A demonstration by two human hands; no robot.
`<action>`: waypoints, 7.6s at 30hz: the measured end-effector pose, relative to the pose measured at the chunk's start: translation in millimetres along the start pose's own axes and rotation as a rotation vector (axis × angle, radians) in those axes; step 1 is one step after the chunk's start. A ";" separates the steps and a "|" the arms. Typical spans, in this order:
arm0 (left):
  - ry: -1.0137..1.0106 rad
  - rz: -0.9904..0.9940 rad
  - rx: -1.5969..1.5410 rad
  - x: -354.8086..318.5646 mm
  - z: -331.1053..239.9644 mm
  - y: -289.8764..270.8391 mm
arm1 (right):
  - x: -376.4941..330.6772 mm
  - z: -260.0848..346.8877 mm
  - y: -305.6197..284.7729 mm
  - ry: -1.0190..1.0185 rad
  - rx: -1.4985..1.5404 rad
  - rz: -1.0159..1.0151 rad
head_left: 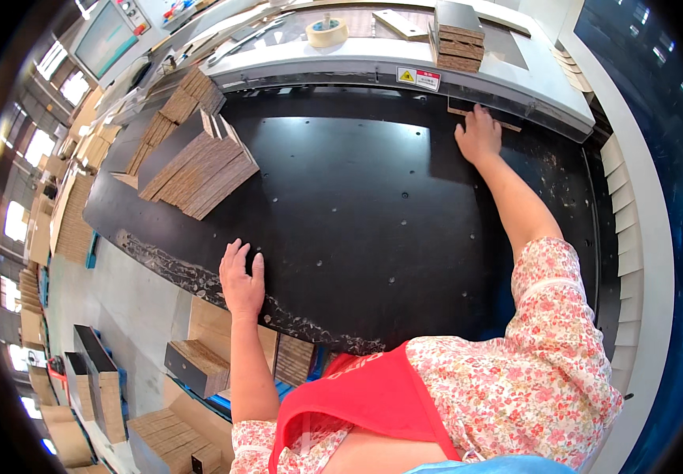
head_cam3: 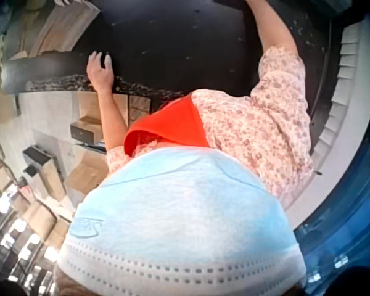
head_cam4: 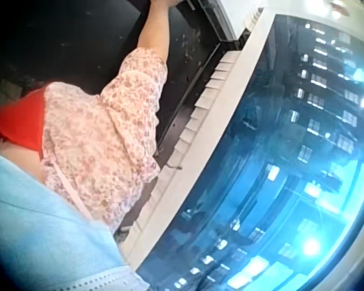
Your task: The person assembles dark wood panels by hand on a workstation, checking their alignment and then stacking them on a blue pallet.
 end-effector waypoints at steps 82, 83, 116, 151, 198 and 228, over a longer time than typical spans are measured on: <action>0.254 0.010 -0.120 30.5 -68.1 21.9 | -155.9 -111.1 -90.7 0.528 1.504 0.245; 0.267 -0.001 -0.125 31.0 -66.5 24.1 | -164.0 -123.8 -88.2 0.581 1.410 0.233; 0.219 0.054 -0.142 30.4 -64.3 24.2 | -73.7 -191.8 -64.7 -0.038 -0.095 0.072; 0.182 0.013 -0.061 22.5 -53.8 18.2 | 44.3 -246.6 7.6 0.840 -0.098 0.142; 0.115 -0.157 0.039 20.7 -31.4 26.8 | 11.6 -161.7 -85.1 -0.020 -0.121 0.190; 0.101 -0.162 -0.012 24.7 -57.6 19.3 | 7.3 -266.6 -66.7 0.308 0.673 -0.166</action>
Point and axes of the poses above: each hand's wrist, its own x-axis towards the middle knuckle, its own y-axis out of the palm, z = x × y, the point moved 5 cm from there along x, towards the middle knuckle, and after that the axes turned 13 degrees about y, right-handed, at the moved point
